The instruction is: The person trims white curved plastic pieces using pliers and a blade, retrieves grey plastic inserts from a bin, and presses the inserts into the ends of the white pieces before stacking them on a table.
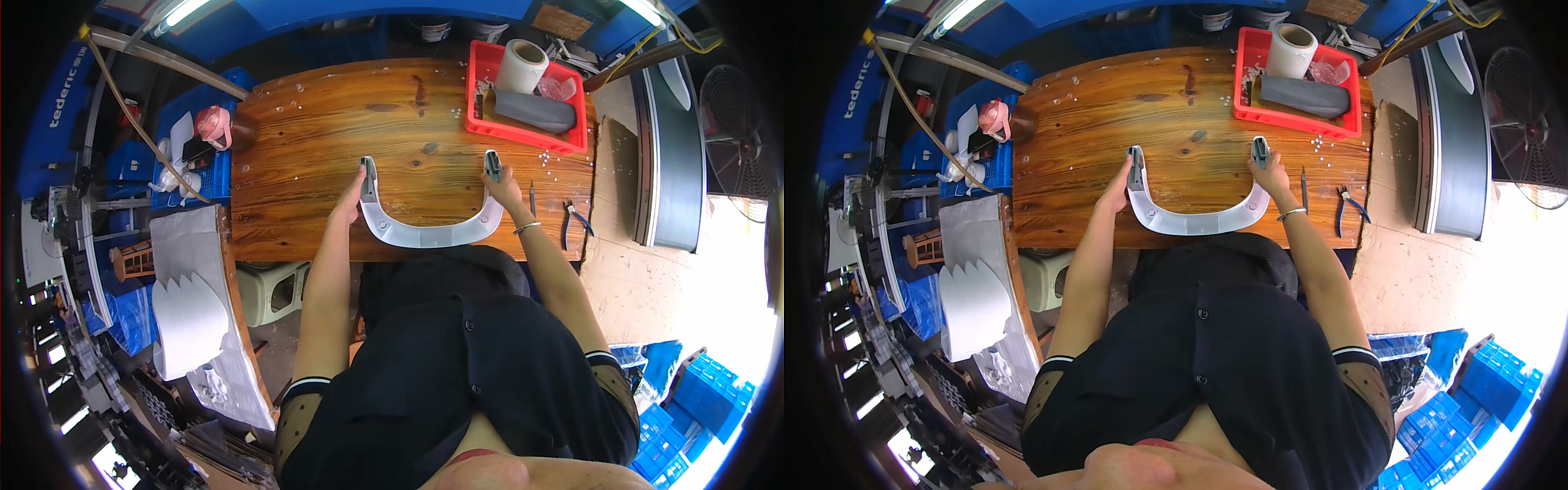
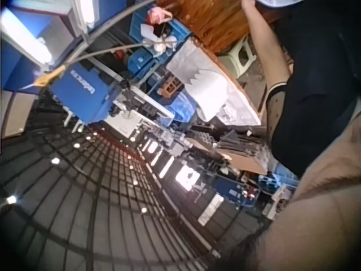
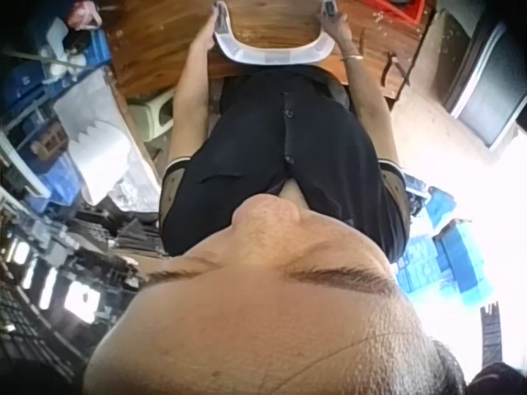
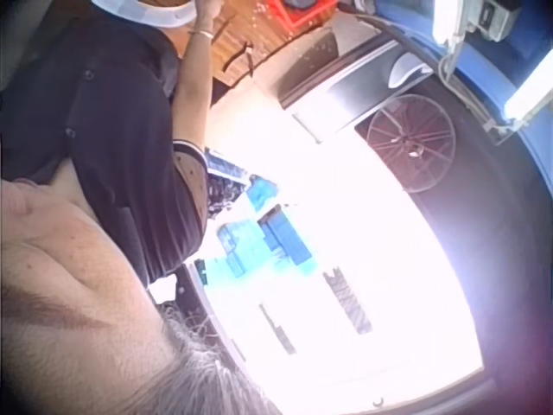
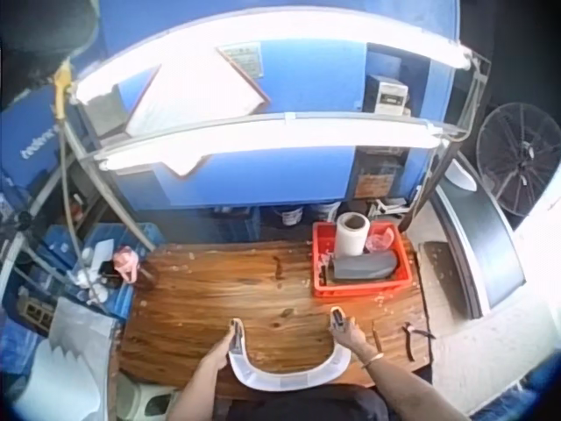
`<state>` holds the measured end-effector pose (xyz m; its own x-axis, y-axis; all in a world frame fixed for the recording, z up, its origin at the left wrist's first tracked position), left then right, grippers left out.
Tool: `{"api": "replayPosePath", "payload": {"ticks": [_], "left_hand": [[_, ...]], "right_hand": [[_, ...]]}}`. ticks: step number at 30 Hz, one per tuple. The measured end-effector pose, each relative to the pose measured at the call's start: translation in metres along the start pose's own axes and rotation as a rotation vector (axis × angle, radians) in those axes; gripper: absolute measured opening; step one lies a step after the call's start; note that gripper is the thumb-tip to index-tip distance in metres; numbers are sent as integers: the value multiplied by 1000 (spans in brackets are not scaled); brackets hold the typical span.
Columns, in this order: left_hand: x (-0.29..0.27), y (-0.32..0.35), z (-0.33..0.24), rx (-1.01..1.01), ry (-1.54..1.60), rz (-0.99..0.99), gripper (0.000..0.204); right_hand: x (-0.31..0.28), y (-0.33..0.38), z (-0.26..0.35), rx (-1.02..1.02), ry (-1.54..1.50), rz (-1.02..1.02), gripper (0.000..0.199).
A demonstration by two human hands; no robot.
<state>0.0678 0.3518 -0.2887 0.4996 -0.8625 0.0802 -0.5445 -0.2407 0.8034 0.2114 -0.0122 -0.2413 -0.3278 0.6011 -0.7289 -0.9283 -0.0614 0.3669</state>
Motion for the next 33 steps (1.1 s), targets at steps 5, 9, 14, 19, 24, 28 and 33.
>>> {"api": "replayPosePath", "payload": {"ticks": [5,9,14,19,24,28,33], "left_hand": [[14,20,-3,55,37,51,81],[2,29,4,86,178,105,75],[-5,61,-2,192,219,197,76],[2,121,-47,446,215,260,84],[14,211,-98,668,150,255,105],[19,247,-105,745,155,249,105],[15,261,-95,820,149,247,102]], "right_hand": [[3,3,-10,90,-238,-38,66],[-5,16,0,63,-648,81,62],[-19,42,17,58,-958,242,66],[-79,60,60,-277,-824,187,60],[-140,100,82,-373,-798,140,67],[-150,126,82,-418,-925,139,73],[-149,139,86,-507,-964,156,74]]}}
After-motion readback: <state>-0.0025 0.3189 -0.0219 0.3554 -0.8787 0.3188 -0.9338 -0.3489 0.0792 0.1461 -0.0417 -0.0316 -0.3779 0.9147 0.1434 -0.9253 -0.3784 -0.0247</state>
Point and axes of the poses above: each hand's wrist, its own y-axis away from the middle knuckle, its own x-axis out of the palm, z = x × y, the point moved 4 cm from there along -y, towards the middle knuckle, and after that the axes turned 8 degrees about -z, right-handed, at the moved point
